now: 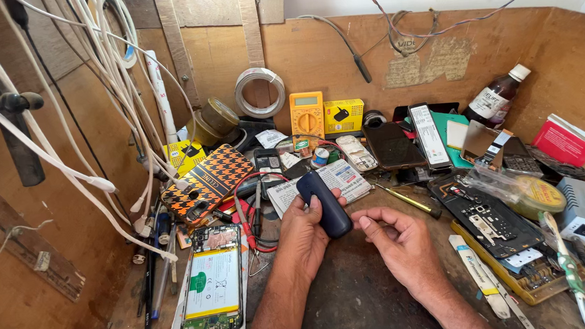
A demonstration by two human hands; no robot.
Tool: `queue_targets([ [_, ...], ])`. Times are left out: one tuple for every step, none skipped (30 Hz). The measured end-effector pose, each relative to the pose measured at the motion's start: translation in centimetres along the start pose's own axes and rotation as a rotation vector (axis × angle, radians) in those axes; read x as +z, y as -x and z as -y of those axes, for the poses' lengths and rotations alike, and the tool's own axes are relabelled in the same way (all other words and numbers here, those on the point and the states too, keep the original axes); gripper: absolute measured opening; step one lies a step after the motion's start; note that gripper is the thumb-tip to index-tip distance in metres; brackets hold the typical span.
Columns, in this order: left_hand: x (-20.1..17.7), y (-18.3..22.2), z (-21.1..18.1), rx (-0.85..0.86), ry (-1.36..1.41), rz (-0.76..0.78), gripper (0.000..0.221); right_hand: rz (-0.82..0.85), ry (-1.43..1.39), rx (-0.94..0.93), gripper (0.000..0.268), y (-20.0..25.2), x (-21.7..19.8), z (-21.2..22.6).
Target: The person disassembles a small mobile phone by removing the back cover and battery. They then reassemble the phone by placing the battery back and snapping the cover on.
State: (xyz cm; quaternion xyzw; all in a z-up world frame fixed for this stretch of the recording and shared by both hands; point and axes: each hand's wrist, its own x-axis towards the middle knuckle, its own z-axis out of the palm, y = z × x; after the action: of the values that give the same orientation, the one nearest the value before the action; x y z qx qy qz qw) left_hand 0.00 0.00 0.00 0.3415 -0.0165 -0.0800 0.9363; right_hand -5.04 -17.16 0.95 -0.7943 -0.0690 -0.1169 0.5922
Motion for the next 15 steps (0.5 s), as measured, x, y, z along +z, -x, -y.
queue_targets([
  [0.0,-0.1,0.1,0.006,0.007,0.005,0.034,0.002,-0.01,-0.003,0.026,0.0,0.0,0.0],
  [-0.1,-0.1,0.2,0.013,0.014,0.01,0.034,0.004,-0.021,-0.007,0.026,0.1,0.0,0.0],
  [-0.1,-0.2,0.2,0.02,0.021,0.016,0.034,0.006,-0.031,-0.012,0.026,0.0,0.0,0.0],
  [-0.1,-0.2,0.2,0.021,0.012,0.011,0.033,0.008,-0.031,-0.014,0.026,0.0,0.0,0.0],
  [-0.1,-0.1,0.2,0.023,0.003,0.006,0.033,0.009,-0.031,-0.016,0.026,0.1,0.0,0.0],
  [-0.1,-0.1,0.3,0.025,-0.006,0.0,0.033,0.011,-0.032,-0.017,0.026,0.1,0.0,0.1],
  [0.0,0.0,0.3,0.041,-0.002,0.012,0.033,0.011,-0.026,-0.027,0.026,0.2,0.0,0.1],
  [0.0,0.1,0.3,0.058,0.002,0.023,0.032,0.011,-0.021,-0.037,0.025,0.2,0.1,0.2],
  [0.1,0.2,0.3,0.074,0.007,0.034,0.032,0.011,-0.015,-0.046,0.025,0.3,0.1,0.3],
  [0.3,0.3,0.4,0.102,-0.004,0.05,0.032,-0.002,-0.005,-0.041,0.025,0.4,0.1,0.4],
  [0.5,0.4,0.4,0.131,-0.016,0.065,0.032,-0.014,0.004,-0.035,0.025,0.4,0.2,0.6],
  [0.6,0.6,0.3,0.159,-0.028,0.081,0.032,-0.026,0.013,-0.03,0.025,0.5,0.4,0.8],
  [0.8,0.7,0.2,0.158,-0.021,0.072,0.032,-0.054,0.029,-0.032,0.023,0.6,0.4,1.1],
  [1.0,0.9,0.1,0.157,-0.014,0.064,0.033,-0.082,0.046,-0.034,0.021,0.8,0.5,1.4],
  [1.2,1.1,0.0,0.156,-0.007,0.056,0.034,-0.11,0.062,-0.037,0.019,1.0,0.6,1.8],
])
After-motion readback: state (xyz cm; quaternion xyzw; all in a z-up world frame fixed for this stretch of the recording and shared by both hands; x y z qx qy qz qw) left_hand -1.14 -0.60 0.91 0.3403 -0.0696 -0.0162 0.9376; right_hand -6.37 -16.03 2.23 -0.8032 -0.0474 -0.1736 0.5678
